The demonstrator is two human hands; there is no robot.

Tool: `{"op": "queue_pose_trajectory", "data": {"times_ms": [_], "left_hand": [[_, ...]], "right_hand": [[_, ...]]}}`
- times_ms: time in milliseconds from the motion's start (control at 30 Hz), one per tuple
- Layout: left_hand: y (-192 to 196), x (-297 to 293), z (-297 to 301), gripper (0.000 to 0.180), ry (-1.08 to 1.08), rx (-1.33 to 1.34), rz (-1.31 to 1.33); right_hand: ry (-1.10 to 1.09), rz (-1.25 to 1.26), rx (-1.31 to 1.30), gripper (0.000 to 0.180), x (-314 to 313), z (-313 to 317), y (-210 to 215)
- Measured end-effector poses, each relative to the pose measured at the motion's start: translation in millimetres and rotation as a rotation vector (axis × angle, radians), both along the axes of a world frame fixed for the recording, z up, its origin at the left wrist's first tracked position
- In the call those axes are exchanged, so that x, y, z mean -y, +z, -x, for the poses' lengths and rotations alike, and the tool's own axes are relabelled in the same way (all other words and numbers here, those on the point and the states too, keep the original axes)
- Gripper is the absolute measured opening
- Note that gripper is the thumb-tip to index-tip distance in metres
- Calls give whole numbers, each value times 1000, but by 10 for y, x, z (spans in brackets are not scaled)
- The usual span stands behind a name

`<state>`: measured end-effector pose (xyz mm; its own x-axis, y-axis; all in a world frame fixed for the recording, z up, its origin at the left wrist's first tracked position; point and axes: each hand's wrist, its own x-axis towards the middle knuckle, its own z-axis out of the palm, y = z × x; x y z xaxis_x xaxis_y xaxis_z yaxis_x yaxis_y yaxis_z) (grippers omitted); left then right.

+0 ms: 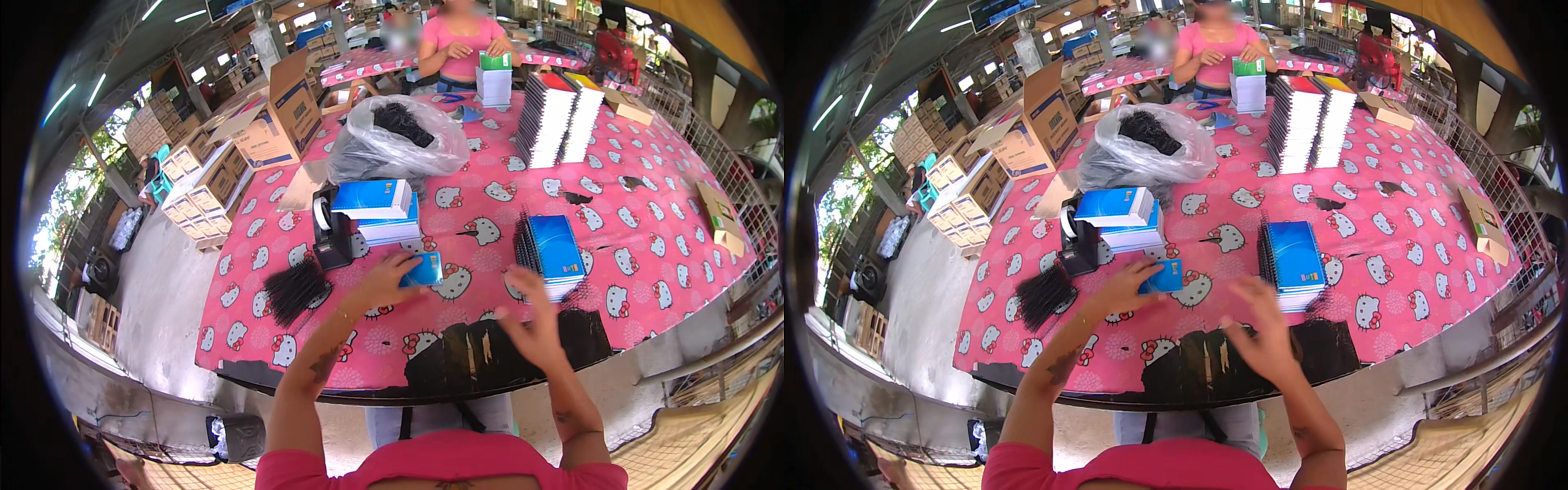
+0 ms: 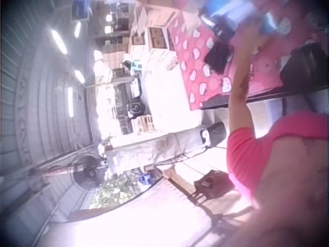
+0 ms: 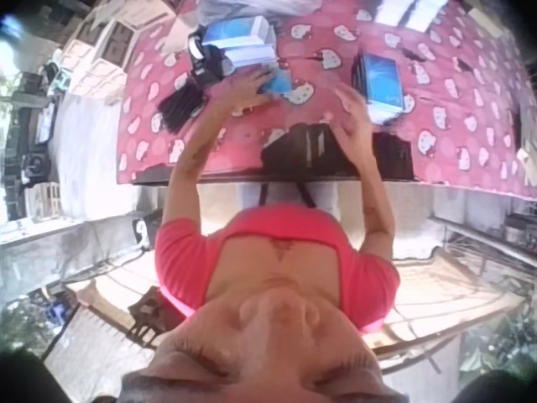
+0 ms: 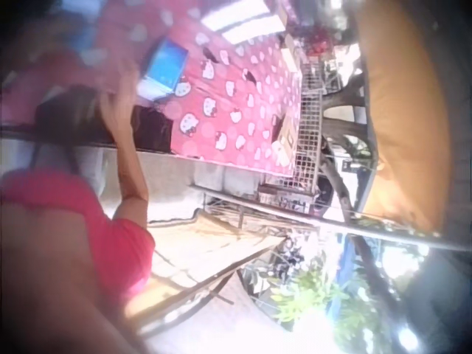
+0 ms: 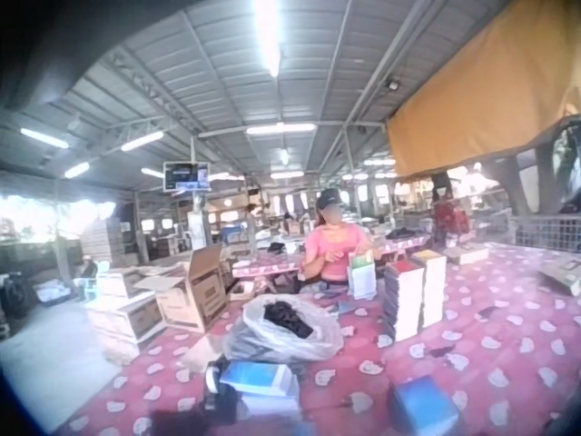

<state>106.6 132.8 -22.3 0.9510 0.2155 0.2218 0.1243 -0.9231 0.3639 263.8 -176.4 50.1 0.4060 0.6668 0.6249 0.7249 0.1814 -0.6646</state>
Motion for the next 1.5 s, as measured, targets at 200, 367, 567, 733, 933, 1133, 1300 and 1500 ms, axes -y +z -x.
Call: {"op": "queue_pose_trajectory", "data": {"times_ms": [200, 367, 567, 733, 933, 1133, 1300, 1500], "left_hand": [[160, 1507, 1243, 79, -178, -248, -155], [66, 1644, 1302, 57, -205, -210, -20], [432, 1347, 927, 37, -101, -101, 161], [631, 829, 874, 26, 190, 88, 483], [439, 563, 798, 30, 135, 198, 354], [570, 553, 895, 29, 180, 216, 366], [505, 534, 1002, 28, 218, 125, 373], [563, 655, 847, 29, 98, 220, 350]], "right_hand": [[341, 361, 201, 59, 327, 629, -615], [539, 408, 464, 63, 226, 816, -1024], [373, 411, 77, 85, -78, 468, -585], [189, 544, 294, 104, 62, 732, -818], [189, 668, 399, 98, -272, 688, -739], [193, 810, 575, 93, -348, 429, -864], [172, 830, 651, 95, -170, 454, -784], [333, 716, 860, 71, 350, 1032, -880]]}}
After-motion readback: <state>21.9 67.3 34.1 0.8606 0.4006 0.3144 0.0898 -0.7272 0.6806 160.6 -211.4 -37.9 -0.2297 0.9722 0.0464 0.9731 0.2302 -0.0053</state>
